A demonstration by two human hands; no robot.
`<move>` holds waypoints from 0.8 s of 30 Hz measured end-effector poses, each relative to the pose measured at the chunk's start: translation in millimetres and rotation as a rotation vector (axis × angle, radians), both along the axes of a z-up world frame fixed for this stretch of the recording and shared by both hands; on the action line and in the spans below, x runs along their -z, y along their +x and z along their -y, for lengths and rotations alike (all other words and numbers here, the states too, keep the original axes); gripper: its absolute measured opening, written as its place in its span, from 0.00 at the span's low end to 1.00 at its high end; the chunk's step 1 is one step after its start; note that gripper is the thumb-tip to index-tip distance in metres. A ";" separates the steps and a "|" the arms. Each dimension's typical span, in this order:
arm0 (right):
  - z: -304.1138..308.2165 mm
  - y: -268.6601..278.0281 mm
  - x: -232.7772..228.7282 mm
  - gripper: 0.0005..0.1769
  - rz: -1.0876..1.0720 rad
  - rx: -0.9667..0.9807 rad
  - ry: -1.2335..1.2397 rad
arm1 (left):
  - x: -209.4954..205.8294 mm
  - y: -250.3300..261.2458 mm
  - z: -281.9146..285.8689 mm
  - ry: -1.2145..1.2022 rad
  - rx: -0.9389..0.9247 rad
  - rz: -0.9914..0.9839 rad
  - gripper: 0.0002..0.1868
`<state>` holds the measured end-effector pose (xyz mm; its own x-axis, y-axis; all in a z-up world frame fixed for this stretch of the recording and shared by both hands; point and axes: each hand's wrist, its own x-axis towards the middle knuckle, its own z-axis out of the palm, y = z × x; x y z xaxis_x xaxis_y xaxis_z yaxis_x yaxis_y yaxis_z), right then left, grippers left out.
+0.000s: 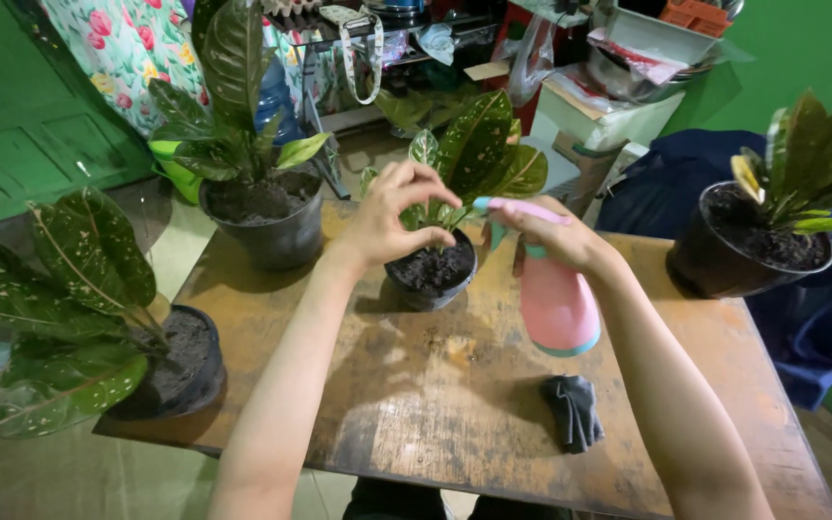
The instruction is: The person sprays water onto the leaves of potted plants using a pink spray bottle and then wipes the leaves with a dark cloth. The person handles several potted plants on a wooden table, rotating them to access different leaves.
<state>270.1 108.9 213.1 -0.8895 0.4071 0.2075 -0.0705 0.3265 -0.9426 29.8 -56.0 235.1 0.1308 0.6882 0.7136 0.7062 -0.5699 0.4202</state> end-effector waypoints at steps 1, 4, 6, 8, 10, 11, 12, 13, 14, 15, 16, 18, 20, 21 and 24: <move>13.6 5.6 -11.1 0.27 0.001 0.003 0.003 | -5.7 4.1 -6.7 0.003 0.003 0.001 0.24; 52.7 20.3 -41.5 0.28 -0.105 0.188 -0.053 | -26.9 23.2 -27.8 0.124 -0.115 -0.028 0.22; 77.1 26.4 -58.2 0.27 -0.004 0.443 0.051 | -45.9 43.9 -41.7 0.502 -0.374 -0.076 0.03; 83.5 28.2 -62.6 0.26 -0.012 0.463 0.075 | -61.6 54.8 -57.9 0.478 -0.419 -0.141 0.12; 86.2 28.5 -61.1 0.26 -0.020 0.483 0.094 | -65.1 52.9 -84.4 0.450 -0.464 -0.209 0.23; 85.2 28.6 -57.8 0.26 -0.037 0.459 0.107 | -60.9 46.4 -103.7 0.369 -0.459 -0.179 0.30; 84.0 28.8 -54.5 0.26 -0.054 0.435 0.121 | -56.7 40.1 -123.2 0.288 -0.454 -0.150 0.38; 86.4 27.5 -55.6 0.26 -0.055 0.439 0.119 | -61.7 41.6 -113.8 0.287 -0.449 -0.151 0.38; 88.9 26.0 -56.8 0.26 -0.042 0.444 0.131 | -66.7 42.9 -104.4 0.231 -0.412 -0.075 0.31; 91.0 22.7 -58.0 0.26 -0.029 0.445 0.143 | -72.1 42.3 -94.3 0.175 -0.379 0.000 0.24; 90.4 21.1 -55.9 0.26 -0.031 0.446 0.141 | -71.7 40.1 -92.0 0.174 -0.379 -0.003 0.24; 89.9 16.3 -52.4 0.25 -0.095 0.396 0.100 | -71.3 33.9 -85.5 0.249 -0.302 0.078 0.05; 88.7 11.1 -50.3 0.23 -0.085 0.411 0.093 | -79.1 33.1 -70.8 0.237 -0.324 0.068 0.04; 88.0 8.5 -49.7 0.23 -0.074 0.430 0.088 | -83.3 32.7 -63.5 0.226 -0.342 0.060 0.04; 94.7 0.7 -56.2 0.25 -0.058 0.484 0.143 | -91.1 27.5 -56.9 0.184 -0.362 0.021 0.05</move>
